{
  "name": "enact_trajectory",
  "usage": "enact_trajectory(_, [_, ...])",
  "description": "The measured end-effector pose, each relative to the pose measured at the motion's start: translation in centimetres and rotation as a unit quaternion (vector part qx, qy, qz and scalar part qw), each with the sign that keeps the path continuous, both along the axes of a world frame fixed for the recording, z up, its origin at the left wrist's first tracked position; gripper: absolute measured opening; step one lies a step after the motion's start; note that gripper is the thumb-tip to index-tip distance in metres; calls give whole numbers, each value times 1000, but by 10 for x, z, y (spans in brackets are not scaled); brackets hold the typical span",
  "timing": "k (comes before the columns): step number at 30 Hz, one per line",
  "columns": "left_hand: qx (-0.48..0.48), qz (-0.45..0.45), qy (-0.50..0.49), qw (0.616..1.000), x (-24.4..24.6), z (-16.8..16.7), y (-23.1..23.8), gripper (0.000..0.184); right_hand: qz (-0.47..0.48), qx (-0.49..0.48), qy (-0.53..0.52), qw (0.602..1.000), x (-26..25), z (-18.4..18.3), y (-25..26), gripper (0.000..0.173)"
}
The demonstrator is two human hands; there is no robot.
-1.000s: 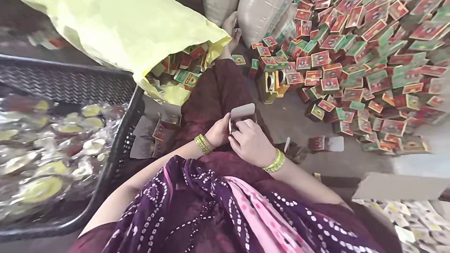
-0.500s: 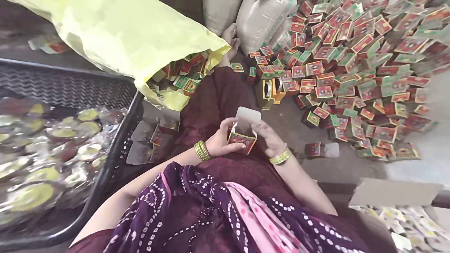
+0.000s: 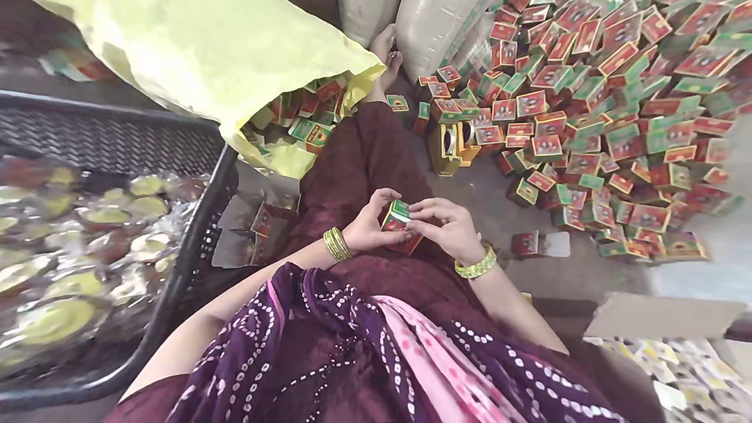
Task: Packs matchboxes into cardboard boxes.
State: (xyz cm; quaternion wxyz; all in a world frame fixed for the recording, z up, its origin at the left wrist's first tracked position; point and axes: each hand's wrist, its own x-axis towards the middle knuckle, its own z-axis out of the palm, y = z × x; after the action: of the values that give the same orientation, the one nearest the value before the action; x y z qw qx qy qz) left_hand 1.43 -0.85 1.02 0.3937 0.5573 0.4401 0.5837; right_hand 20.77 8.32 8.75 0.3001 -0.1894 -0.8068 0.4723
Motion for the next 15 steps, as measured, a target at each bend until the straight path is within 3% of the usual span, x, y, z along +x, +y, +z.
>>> enact_trajectory(4, [9, -9, 19, 1000, -1, 0, 0, 81, -9, 103, -15, 995, -1, 1, -1, 16])
enact_trajectory(10, [30, -21, 20, 999, -1, 0, -1, 81, 38, 124, -25, 991, 2, 9, 8, 13])
enact_trajectory(15, [9, -25, 25, 999, -2, 1, -2, 74, 75, 196, -101, 972, 5, 15, 4, 27])
